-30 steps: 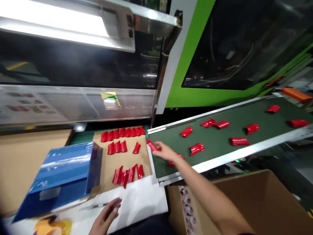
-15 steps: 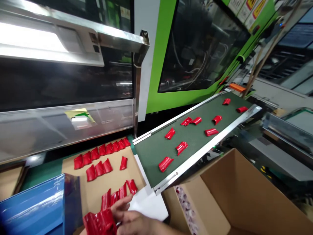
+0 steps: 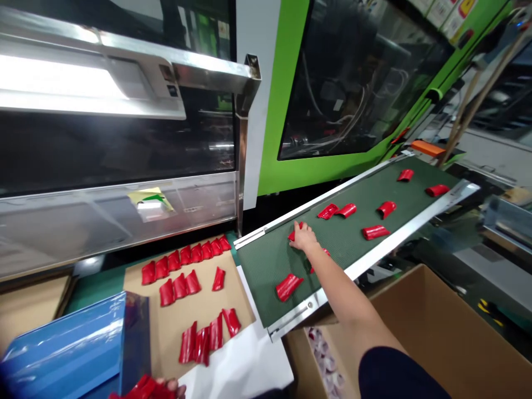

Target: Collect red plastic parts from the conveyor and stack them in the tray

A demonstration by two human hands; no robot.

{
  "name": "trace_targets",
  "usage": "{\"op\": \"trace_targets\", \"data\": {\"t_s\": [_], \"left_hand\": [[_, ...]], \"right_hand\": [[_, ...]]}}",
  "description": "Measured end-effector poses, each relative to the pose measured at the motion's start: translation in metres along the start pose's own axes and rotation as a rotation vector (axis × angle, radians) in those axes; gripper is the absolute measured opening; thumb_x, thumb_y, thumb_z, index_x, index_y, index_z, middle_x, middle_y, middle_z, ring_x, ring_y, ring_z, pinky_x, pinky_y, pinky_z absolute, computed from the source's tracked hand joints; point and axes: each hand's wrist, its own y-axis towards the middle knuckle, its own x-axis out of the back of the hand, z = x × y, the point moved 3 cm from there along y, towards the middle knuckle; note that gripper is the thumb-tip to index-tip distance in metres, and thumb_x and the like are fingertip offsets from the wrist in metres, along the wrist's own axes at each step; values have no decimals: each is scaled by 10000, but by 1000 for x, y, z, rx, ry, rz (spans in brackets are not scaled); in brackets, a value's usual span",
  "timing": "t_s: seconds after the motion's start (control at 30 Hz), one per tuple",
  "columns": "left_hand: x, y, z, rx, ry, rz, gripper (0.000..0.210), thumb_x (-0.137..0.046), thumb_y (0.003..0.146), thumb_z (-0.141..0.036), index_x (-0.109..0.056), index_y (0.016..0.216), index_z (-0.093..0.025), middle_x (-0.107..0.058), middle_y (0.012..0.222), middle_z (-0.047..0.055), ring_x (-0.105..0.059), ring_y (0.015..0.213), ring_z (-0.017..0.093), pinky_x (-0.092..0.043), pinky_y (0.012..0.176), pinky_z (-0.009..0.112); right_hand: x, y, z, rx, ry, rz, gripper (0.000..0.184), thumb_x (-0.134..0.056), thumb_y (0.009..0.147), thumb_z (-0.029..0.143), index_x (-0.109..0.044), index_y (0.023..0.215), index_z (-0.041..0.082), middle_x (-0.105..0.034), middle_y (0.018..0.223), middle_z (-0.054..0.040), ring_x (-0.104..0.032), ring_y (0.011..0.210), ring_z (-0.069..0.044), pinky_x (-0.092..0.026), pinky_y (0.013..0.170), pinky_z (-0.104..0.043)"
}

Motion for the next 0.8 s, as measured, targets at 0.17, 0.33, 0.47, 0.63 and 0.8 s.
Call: {"op": "trace_targets", "data": {"t_s": [0.17, 0.33, 0.47, 0.63, 0.8], "left_hand": [[-45, 30, -2, -26, 29, 181, 714, -708, 799, -605, -613, 1328, -136, -629, 1210, 213, -538, 1273, 397, -413, 1075, 569], [-8, -29, 6, -131, -62, 194, 503, -669, 907, -459, -652, 1275, -116, -629, 1172, 209, -625, 1141, 332, -460, 1027, 514], [17, -79, 10, -225, -116, 120, 403, -636, 949, -326, -670, 1275, -92, -606, 1213, 220, -645, 1075, 290, -486, 970, 442], [13, -102, 9, -204, -176, 124, 445, -737, 877, -345, -665, 1209, -57, -597, 1003, 164, -646, 895, 198, -500, 843, 323], [23, -119, 13, -222, -233, 116, 447, -740, 875, -320, -662, 1216, -42, -605, 1066, 184, -648, 955, 206, -503, 871, 310]], "right_hand": [[-7, -10, 0, 55, -83, -52, 1032, -659, 834, 543, -201, 1622, 59, -396, 1335, -219, -456, 1228, -377, -380, 1082, -421], [28, -142, 115, 663, 383, -66, 999, -620, 857, 559, -116, 1633, 183, -350, 1513, -102, -381, 1414, -214, -289, 1208, -299], [59, -294, 215, 1312, 575, 204, 1004, -644, 868, 357, -32, 1653, 224, -173, 1639, -31, -180, 1528, -129, -193, 1267, -259], [56, -355, 260, 1461, 551, 339, 1100, -648, 776, 292, 11, 1655, 238, -166, 1636, -60, -169, 1536, -170, -280, 1239, -350], [48, -362, 264, 1510, 420, 363, 1099, -637, 794, 334, 37, 1656, 232, -119, 1651, -37, -142, 1541, -145, -281, 1237, -341]]}}
